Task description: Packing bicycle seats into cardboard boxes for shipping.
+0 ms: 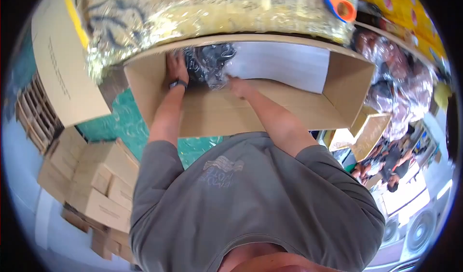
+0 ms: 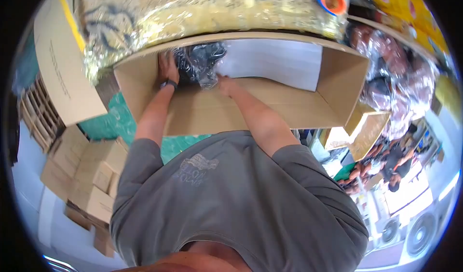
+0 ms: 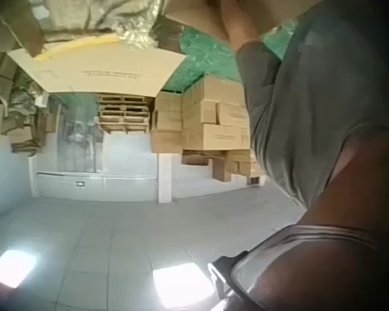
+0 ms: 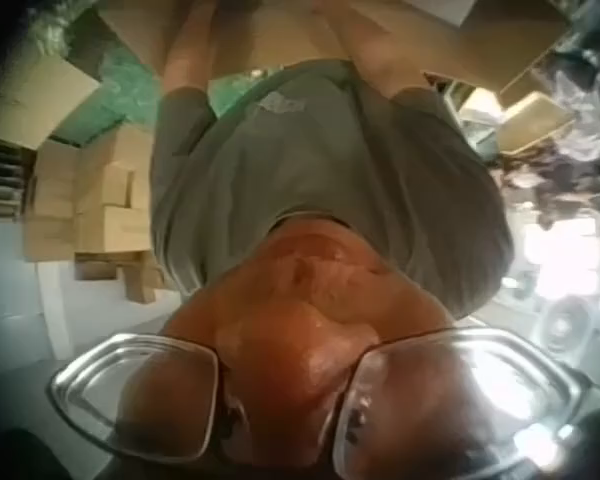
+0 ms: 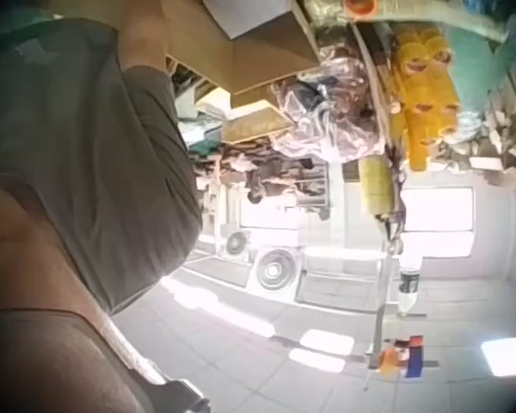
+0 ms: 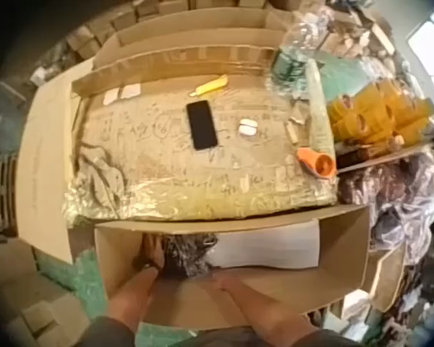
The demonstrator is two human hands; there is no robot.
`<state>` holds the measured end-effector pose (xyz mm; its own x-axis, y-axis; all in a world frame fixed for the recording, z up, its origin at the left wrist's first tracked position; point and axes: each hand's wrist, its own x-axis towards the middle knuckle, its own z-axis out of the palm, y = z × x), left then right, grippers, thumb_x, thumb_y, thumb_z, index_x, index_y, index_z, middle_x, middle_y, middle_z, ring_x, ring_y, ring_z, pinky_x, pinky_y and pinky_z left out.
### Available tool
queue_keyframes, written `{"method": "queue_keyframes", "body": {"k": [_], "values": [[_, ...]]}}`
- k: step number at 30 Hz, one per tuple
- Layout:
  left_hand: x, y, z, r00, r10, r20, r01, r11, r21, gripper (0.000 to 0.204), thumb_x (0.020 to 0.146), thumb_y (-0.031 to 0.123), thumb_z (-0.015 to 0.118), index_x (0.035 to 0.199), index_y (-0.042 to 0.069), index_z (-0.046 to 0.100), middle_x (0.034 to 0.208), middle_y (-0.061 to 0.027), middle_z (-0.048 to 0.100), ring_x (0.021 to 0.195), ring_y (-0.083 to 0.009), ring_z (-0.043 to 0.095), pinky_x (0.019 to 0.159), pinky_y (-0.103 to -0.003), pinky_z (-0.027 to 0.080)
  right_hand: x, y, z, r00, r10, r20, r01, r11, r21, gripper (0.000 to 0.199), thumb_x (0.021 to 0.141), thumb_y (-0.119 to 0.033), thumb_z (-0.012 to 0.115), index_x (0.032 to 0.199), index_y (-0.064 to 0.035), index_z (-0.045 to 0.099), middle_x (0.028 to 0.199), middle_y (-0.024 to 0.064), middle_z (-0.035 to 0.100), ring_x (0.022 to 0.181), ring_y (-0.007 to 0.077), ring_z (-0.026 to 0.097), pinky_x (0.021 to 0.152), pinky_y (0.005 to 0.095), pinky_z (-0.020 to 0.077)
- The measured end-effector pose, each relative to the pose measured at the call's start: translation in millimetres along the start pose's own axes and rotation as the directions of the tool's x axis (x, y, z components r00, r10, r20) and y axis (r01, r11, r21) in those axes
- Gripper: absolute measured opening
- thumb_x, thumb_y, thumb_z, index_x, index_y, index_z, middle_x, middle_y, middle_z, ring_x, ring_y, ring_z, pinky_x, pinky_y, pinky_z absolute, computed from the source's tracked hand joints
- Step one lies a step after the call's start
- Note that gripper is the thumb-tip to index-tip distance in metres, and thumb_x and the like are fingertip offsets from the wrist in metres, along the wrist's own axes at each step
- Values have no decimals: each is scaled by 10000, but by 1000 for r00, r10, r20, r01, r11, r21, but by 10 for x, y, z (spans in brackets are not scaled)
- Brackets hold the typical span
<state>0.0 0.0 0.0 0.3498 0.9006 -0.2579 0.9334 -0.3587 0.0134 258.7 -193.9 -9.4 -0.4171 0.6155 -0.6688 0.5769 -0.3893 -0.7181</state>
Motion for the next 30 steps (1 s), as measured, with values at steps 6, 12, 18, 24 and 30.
{"method": "queue_keyframes", "body": {"k": [6, 12, 18, 24, 30], "values": [[-973, 551, 642, 934, -50, 353, 319, 556, -768, 1121, 878, 205, 904, 1724, 9, 195, 1774, -211, 295, 1626, -348, 303, 1373, -485, 186, -2045, -866, -2047, 935, -174, -308, 157, 985, -78, 616, 996, -207, 724, 1572, -76, 549, 1505, 251, 629, 1364, 425, 621, 1175, 502, 492], [-400, 1447, -594, 785, -504, 360, 599, 766, -232, 899, 919, 215, 833, 1655, -40, 383, 1709, -308, 396, 1581, -440, 404, 1322, -461, 321, -5047, -52, -4012, -437, 173, -883, -3, 981, 193, 802, 865, -49, 787, 1579, 66, 441, 1461, 308, 594, 1280, 466, 613, 1129, 513, 488], [-51, 4381, -2517, 989, 150, -8, -56, 321, -946, 662, 1052, 15, 662, 1643, -32, 368, 1564, -251, 572, 1431, -299, 583, 1181, -428, 490, -6198, 1260, -5210, -417, 281, -864, -280, 865, 416, 850, 804, -300, 885, 1395, 178, 504, 1251, 319, 721, 1168, 496, 712, 1062, 541, 550], [-459, 7559, -4315, 908, 419, 25, 34, -13, -999, 632, 1106, 167, 680, 1647, 4, 396, 1544, -210, 611, 1431, -284, 585, 1210, -406, 458, -6862, 1565, -5290, 56, 547, -835, 344, 775, 530, 415, 836, -279, 818, 987, 96, 724, 984, 226, 788, 868, 344, 788, 834, 422, 624], [-865, 7770, -4072, 726, 684, 77, 480, -423, -769, 762, 1024, 517, 732, 1600, 84, 485, 1499, -117, 634, 1343, -306, 620, 1127, -477, 516, -7828, 1656, -4088, 359, -325, -875, 661, 751, -8, 442, 939, -126, 809, 1355, -32, 693, 1237, 134, 776, 1130, 252, 741, 969, 401, 596]]}}
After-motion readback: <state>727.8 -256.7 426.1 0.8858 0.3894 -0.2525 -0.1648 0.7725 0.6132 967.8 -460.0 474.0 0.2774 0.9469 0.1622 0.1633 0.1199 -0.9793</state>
